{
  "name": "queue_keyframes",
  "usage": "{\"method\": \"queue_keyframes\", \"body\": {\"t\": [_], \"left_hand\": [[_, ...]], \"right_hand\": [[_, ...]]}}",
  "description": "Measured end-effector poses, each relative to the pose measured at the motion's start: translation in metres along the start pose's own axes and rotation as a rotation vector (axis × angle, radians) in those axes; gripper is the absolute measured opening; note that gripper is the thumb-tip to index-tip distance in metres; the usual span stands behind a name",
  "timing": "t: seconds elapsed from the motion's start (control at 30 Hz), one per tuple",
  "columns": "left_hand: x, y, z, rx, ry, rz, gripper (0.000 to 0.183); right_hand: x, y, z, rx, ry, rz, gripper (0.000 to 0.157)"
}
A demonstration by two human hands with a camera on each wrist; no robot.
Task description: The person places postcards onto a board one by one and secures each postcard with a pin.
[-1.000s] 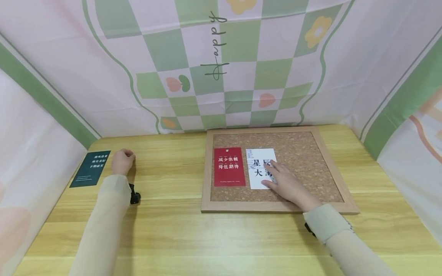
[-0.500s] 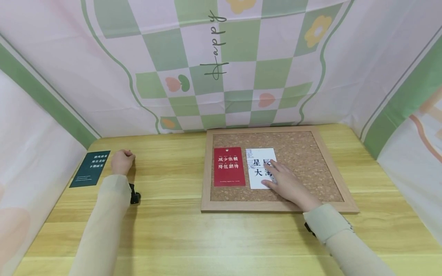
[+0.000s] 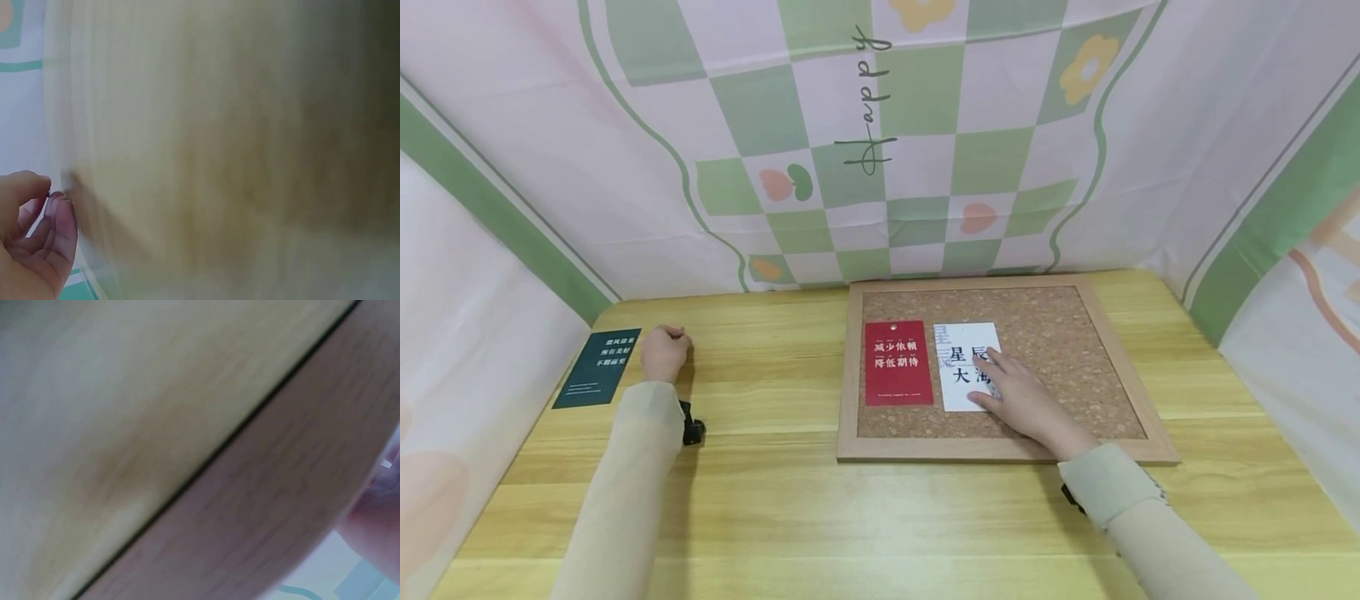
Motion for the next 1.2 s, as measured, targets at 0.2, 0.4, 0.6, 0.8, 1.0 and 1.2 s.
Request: {"method": "queue_keyframes", "body": {"t": [0.2,0.4,0.6,0.8,1.0,1.2], "left_hand": [[-0.001,0.0,0.003,0.005,-0.011,-0.009,0.032],[-0.001,0.0,0.005,0.007,0.005,-0.015,0.032],[-0.001,-0.002,0.006,-0.006,0.025,0.003,0.033],[-0.002,-0.009,0.004,-0.04,0.058,0.033,0.033],[-0.005,-0.014,0.002,-0.095,0.087,0.015,0.034],[-0.011,-0.023,0.001,-0.13,0.097,-0.051,0.033]], "right_hand": [[0.0,0.0,0.0,0.002,0.0,0.002,0.065],[0.0,0.001,-0.001,0.004,-0.003,0.006,0.065],[0.0,0.0,-0.001,0.002,-0.008,0.009,0.065],[0.001,0.0,-0.001,0.001,-0.023,0.02,0.064],[0.0,0.001,-0.001,0.003,-0.028,0.024,0.063],[0.0,0.002,0.0,0.004,-0.03,0.031,0.063]]}}
Point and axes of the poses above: each hand's wrist, its own x-axis towards the middle knuckle, its own z-axis out of the back of the hand, y = z × x, the point moved 2 cm from there along x, towards the middle knuckle, and after that the axes turned 12 degrees about -y, right-handed, at the moved point
